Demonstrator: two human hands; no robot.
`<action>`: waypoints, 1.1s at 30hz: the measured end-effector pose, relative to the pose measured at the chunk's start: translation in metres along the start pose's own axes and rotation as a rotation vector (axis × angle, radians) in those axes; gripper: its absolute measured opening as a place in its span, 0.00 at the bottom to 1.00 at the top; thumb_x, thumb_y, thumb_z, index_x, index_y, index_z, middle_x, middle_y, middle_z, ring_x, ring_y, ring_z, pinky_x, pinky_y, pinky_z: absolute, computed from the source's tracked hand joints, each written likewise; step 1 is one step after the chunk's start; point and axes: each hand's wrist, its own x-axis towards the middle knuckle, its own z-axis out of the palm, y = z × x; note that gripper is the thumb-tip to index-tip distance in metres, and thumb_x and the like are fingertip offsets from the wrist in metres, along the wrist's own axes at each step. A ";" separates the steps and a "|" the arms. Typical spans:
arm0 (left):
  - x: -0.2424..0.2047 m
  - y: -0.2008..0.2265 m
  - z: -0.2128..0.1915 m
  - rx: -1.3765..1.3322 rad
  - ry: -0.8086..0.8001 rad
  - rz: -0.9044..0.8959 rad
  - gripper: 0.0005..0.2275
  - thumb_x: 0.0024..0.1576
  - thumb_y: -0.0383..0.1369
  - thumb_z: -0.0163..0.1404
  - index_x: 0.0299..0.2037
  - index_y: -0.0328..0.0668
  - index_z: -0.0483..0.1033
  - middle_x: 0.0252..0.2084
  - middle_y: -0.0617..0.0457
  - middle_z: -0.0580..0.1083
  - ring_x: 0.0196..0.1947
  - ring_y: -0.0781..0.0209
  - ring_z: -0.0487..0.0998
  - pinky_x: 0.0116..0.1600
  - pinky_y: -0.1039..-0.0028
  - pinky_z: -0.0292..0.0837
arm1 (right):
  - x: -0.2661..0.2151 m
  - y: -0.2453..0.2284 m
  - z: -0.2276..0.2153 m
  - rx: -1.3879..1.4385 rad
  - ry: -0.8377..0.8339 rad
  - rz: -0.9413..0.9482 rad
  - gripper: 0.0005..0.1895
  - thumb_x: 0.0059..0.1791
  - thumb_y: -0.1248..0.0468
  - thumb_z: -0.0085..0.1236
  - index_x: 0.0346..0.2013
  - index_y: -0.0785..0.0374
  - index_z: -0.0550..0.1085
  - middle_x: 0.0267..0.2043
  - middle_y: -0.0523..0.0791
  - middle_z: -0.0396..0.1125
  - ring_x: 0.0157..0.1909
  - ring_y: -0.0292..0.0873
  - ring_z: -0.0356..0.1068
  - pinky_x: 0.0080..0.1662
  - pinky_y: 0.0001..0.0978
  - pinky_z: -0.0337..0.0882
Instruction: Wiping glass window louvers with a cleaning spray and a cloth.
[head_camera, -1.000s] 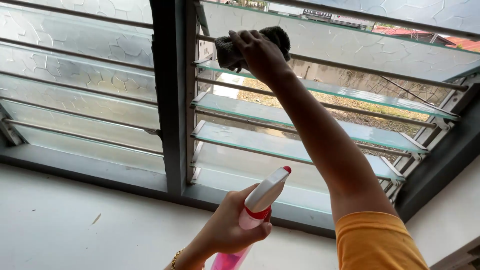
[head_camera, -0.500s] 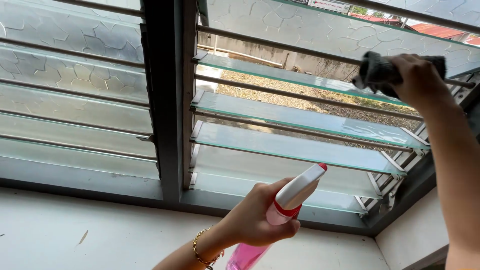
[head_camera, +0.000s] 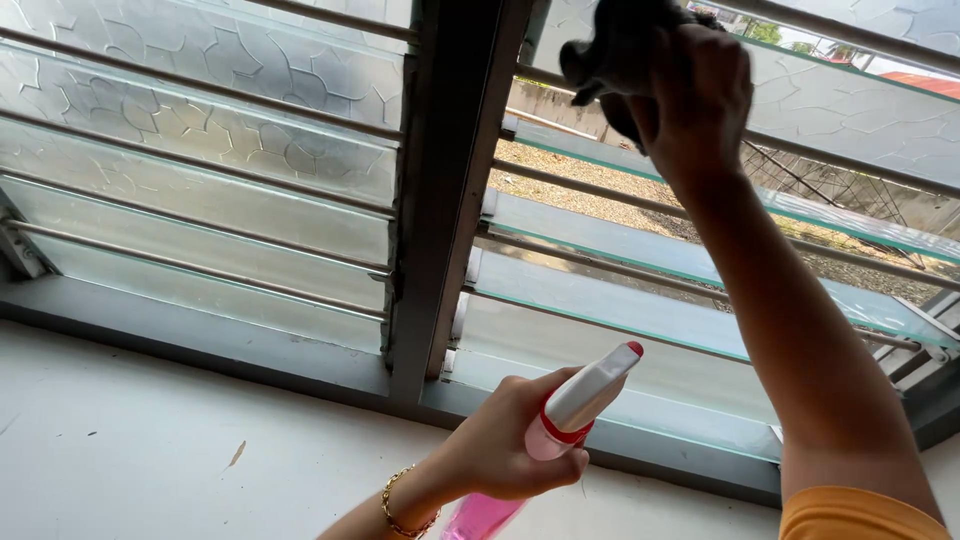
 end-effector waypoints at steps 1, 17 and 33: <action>-0.002 -0.001 0.000 -0.027 0.002 -0.016 0.27 0.51 0.32 0.55 0.63 0.32 0.70 0.30 0.55 0.74 0.31 0.66 0.75 0.43 0.73 0.73 | -0.007 -0.008 0.021 0.185 -0.188 0.006 0.25 0.55 0.52 0.70 0.57 0.65 0.72 0.56 0.54 0.65 0.59 0.56 0.65 0.57 0.49 0.68; 0.054 -0.009 0.003 -0.003 -0.015 0.042 0.18 0.52 0.32 0.54 0.52 0.35 0.72 0.31 0.55 0.74 0.33 0.68 0.74 0.44 0.73 0.74 | -0.055 0.050 0.006 0.247 -0.599 0.073 0.32 0.50 0.55 0.73 0.62 0.66 0.70 0.56 0.51 0.69 0.57 0.52 0.71 0.57 0.44 0.75; 0.016 0.016 0.007 -0.141 0.035 -0.195 0.20 0.50 0.30 0.56 0.53 0.33 0.73 0.29 0.56 0.73 0.31 0.67 0.73 0.41 0.73 0.70 | 0.002 -0.019 0.070 0.398 -0.688 0.136 0.29 0.52 0.56 0.63 0.61 0.69 0.67 0.57 0.55 0.69 0.57 0.53 0.72 0.55 0.42 0.76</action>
